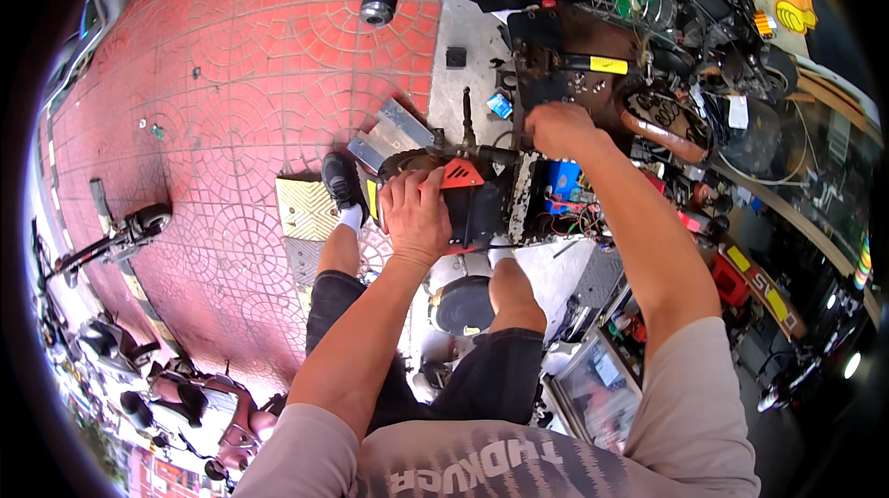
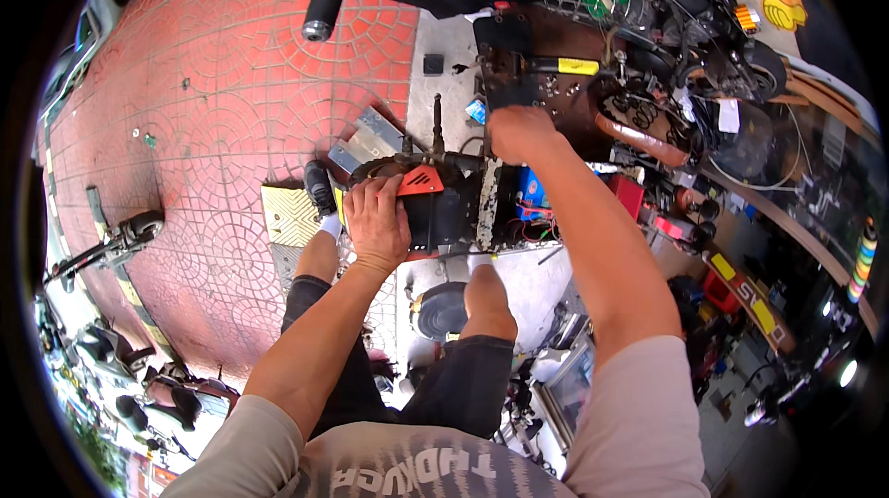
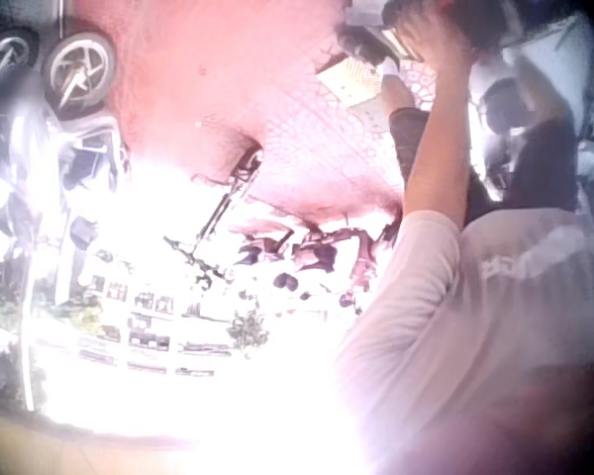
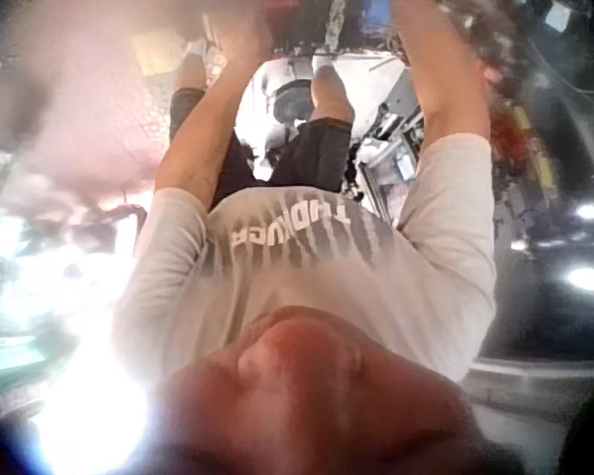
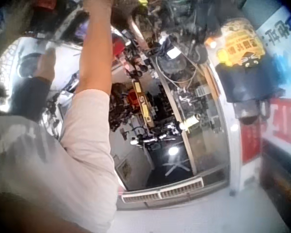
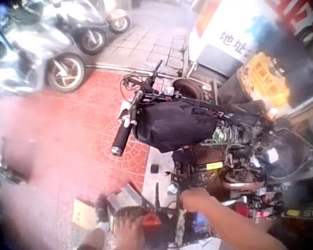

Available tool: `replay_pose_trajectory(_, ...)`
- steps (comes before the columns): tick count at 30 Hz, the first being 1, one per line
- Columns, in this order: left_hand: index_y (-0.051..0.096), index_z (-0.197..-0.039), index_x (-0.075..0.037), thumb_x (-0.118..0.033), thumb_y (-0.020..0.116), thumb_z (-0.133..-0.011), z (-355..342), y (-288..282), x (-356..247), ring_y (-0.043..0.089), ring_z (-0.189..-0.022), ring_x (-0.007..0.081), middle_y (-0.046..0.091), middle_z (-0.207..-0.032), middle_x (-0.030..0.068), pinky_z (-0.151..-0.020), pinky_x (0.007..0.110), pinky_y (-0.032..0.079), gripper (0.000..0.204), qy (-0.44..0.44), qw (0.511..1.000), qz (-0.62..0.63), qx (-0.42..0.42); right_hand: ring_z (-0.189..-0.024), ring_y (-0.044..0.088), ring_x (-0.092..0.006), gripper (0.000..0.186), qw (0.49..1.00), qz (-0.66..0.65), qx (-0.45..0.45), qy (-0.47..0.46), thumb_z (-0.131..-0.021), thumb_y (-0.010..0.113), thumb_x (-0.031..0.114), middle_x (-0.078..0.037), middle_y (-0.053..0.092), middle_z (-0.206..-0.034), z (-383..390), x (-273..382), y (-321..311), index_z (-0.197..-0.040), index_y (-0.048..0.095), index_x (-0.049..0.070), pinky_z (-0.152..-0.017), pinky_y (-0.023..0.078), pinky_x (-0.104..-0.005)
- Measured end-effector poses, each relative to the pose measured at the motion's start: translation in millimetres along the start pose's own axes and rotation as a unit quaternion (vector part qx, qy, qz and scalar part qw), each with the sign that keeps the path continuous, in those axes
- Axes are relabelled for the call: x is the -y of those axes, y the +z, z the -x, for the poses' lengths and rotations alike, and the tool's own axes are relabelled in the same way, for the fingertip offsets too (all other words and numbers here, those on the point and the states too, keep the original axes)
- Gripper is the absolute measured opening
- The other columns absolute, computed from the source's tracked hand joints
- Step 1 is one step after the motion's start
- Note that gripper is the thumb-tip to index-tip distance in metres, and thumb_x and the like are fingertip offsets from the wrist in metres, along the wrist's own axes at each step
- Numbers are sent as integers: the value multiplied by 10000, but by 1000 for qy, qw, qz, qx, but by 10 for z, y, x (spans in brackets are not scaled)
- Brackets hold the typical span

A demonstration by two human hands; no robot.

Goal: The person works on the internal wiring and structural components of an electric scooter using pliers and a wrench, then walks into a workshop to retrieve another tool.

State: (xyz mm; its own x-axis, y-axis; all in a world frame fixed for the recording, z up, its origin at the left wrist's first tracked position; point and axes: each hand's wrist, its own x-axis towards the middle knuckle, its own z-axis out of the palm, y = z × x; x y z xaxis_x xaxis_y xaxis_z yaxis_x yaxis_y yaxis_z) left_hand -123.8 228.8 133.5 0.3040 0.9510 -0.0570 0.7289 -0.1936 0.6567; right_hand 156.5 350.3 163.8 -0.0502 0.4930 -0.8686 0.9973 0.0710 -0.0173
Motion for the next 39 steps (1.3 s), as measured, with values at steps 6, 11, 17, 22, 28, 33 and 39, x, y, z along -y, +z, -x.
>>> replay_pose_trajectory(6, 546, -1378, -119, -89, 652, -827, 34, 4, 40, 531, -1200, 368, 596, -1243, 141, -1088, 518, 345, 562, 15, 1000, 3, -4, -1152, 675, -390, 311, 984, -164, -24, 69, -894, 616, 244, -204, 725, -1188, -335, 120, 402, -1123, 766, 97, -999, 527, -459)
replay_pose_trajectory(11, 542, -1378, -116, -100, 644, -848, 72, 27, 99, 532, -1191, 363, 599, -1234, 131, -1077, 513, 346, 540, 26, 1000, -14, -9, -1164, 673, -363, 410, 971, -223, 12, 90, -869, 723, 455, -161, 734, -1198, -392, 152, 374, -1106, 785, 127, -979, 524, -451)
replay_pose_trajectory(17, 550, -1359, -96, -106, 616, -883, 74, 70, 96, 546, -1144, 370, 609, -1193, 147, -1046, 505, 360, 481, 38, 999, -34, -18, -765, 687, -277, 286, 981, -167, 80, 58, -854, 758, 304, -106, 753, -888, -529, 265, 159, -953, 768, 36, -718, 534, -431)
replay_pose_trajectory(22, 543, -1358, -79, -99, 601, -901, 69, 113, 69, 546, -1122, 382, 605, -1178, 163, -1020, 507, 364, 461, 54, 998, -30, -24, -814, 719, -226, 110, 973, -41, 169, 149, -871, 765, 198, -24, 779, -895, -1005, 342, 87, -851, 801, 96, -741, 560, -427)
replay_pose_trajectory(28, 523, -1377, -70, -94, 617, -882, 6, 3, 76, 531, -1158, 384, 584, -1240, 162, -1051, 525, 346, 504, 61, 998, 4, 15, -954, 753, -208, 194, 958, 8, 194, 213, -859, 740, 138, -1, 785, -1100, -1145, 415, 103, -1031, 822, 178, -817, 564, -389)
replay_pose_trajectory(33, 478, -1420, -89, -111, 658, -850, -57, -124, 193, 499, -1222, 382, 554, -1302, 167, -1092, 559, 314, 598, 55, 992, 30, 109, -978, 750, -217, 286, 959, 69, 196, 193, -826, 740, 148, 15, 774, -1159, -1515, 503, 419, -1097, 813, 200, -726, 554, -392)
replay_pose_trajectory(39, 404, -1512, -115, -185, 672, -889, -349, -481, 355, 444, -1315, 433, 460, -1438, 238, -1139, 596, 295, 682, 111, 953, 92, 266, -1029, 751, -245, 262, 969, 20, 131, 208, -885, 671, 178, -40, 779, -1132, -1276, 608, 461, -1108, 807, 165, -733, 594, -392)
